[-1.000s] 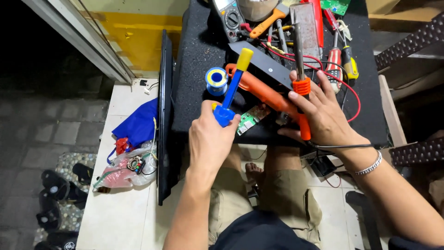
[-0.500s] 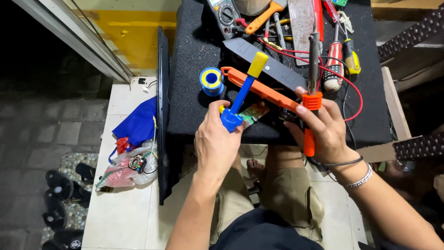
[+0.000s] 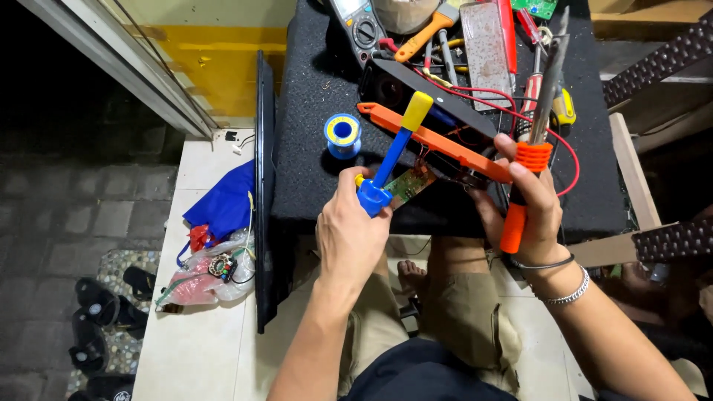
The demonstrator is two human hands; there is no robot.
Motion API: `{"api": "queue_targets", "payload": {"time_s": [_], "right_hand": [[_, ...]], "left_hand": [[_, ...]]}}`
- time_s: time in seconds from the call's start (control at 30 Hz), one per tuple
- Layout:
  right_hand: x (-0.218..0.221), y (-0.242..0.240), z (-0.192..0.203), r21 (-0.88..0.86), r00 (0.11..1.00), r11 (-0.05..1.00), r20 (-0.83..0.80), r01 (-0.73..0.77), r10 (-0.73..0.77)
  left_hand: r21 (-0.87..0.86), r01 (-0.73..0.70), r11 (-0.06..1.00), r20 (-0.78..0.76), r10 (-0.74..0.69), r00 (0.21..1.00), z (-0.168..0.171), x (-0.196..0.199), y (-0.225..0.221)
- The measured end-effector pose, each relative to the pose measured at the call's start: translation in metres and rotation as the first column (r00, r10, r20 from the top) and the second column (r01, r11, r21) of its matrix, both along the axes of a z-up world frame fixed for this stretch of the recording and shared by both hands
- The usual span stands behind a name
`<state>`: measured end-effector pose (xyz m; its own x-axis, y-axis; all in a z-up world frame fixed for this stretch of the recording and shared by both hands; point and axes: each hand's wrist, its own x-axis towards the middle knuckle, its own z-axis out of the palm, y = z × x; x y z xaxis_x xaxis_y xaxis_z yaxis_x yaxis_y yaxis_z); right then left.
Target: Using a soldering iron and a desoldering pump to remove solder from components on a printed circuit board.
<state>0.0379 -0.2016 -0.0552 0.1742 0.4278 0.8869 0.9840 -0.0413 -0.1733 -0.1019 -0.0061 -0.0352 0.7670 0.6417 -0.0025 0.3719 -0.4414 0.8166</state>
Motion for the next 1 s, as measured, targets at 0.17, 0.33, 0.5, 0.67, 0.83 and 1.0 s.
{"api": "queue_targets", "payload": {"time_s": [0.17,0.33,0.5,0.67,0.83,1.0], "right_hand": [[-0.002,0.002,0.009,0.009,1.000,1.000,0.019,0.017,-0.017],[0.012,-0.006,-0.014,0.117,0.999,0.993,0.044,-0.016,0.011],[0.007,0.005,-0.001,0.151,0.994,0.988,0.098,0.037,-0.052],[0.005,0.022,0.023,0.163,0.980,0.983,0.166,0.084,-0.111],[-0.001,0.027,0.019,0.192,0.964,0.979,-0.265,0.070,-0.017],[0.002,0.024,0.025,0.142,0.919,0.987,-0.394,0.073,-0.011]], "left_hand": [[-0.002,-0.002,1.000,-0.012,0.002,1.000,0.001,0.000,0.001],[-0.022,-0.014,1.000,-0.012,0.014,1.000,-0.001,0.000,0.000],[-0.026,-0.002,1.000,0.016,0.002,1.000,0.002,-0.001,-0.001],[-0.043,0.010,0.999,0.041,-0.009,0.999,0.007,-0.001,-0.002],[-0.001,0.070,0.998,0.006,-0.070,0.998,0.007,-0.002,0.000],[0.030,0.074,0.997,0.005,-0.074,0.997,0.007,0.002,-0.001]]}}
